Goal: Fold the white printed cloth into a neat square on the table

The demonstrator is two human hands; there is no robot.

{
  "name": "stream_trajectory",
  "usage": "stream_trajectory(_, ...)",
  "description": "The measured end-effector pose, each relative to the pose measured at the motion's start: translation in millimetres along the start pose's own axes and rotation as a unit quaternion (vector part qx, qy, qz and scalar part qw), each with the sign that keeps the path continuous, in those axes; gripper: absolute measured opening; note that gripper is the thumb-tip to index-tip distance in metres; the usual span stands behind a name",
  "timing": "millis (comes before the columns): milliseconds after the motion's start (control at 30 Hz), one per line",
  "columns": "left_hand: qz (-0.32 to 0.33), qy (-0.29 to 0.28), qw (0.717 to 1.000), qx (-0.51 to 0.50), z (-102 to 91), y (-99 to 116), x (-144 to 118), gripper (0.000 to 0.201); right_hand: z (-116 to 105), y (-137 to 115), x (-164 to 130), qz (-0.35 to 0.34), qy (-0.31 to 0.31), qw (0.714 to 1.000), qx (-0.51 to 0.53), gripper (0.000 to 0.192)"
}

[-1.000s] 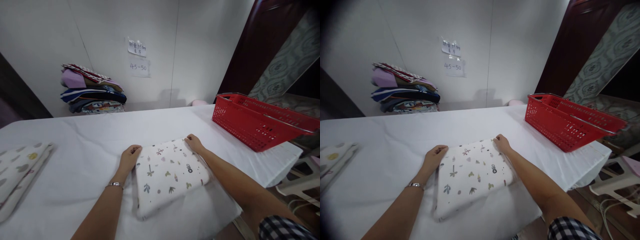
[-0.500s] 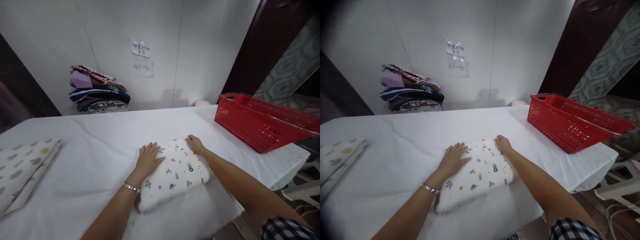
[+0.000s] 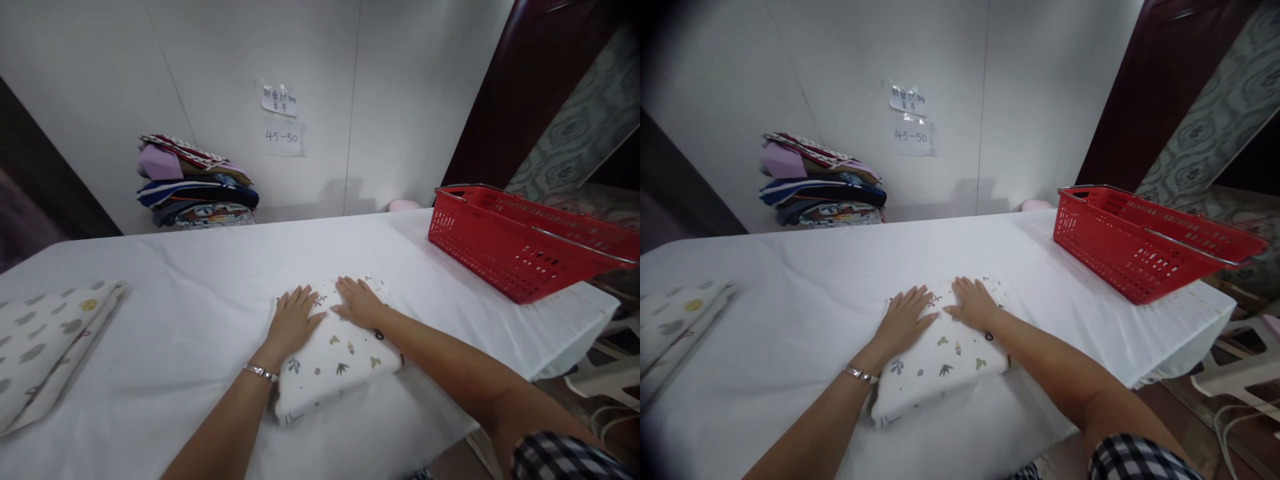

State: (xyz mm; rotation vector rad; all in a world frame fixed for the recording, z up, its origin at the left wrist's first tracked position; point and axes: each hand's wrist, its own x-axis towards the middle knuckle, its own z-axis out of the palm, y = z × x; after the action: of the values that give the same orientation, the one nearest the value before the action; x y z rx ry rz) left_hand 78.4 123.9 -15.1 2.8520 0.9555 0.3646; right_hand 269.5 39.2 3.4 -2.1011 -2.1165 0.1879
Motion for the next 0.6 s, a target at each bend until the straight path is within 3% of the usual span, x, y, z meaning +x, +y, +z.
stream_trajectory(200, -0.007, -0.006, 1.000, -0.015, 0.5, -2, 0, 0.057, -5, 46, 0, 0.095, -0.012, 0.995, -0.033, 0.081)
stream_trajectory(600, -0.025, -0.012, 0.999, -0.035, 2.2, -4, 3, 0.062, 0, 51, 3, 0.104, -0.030, 0.994, 0.001, 0.084)
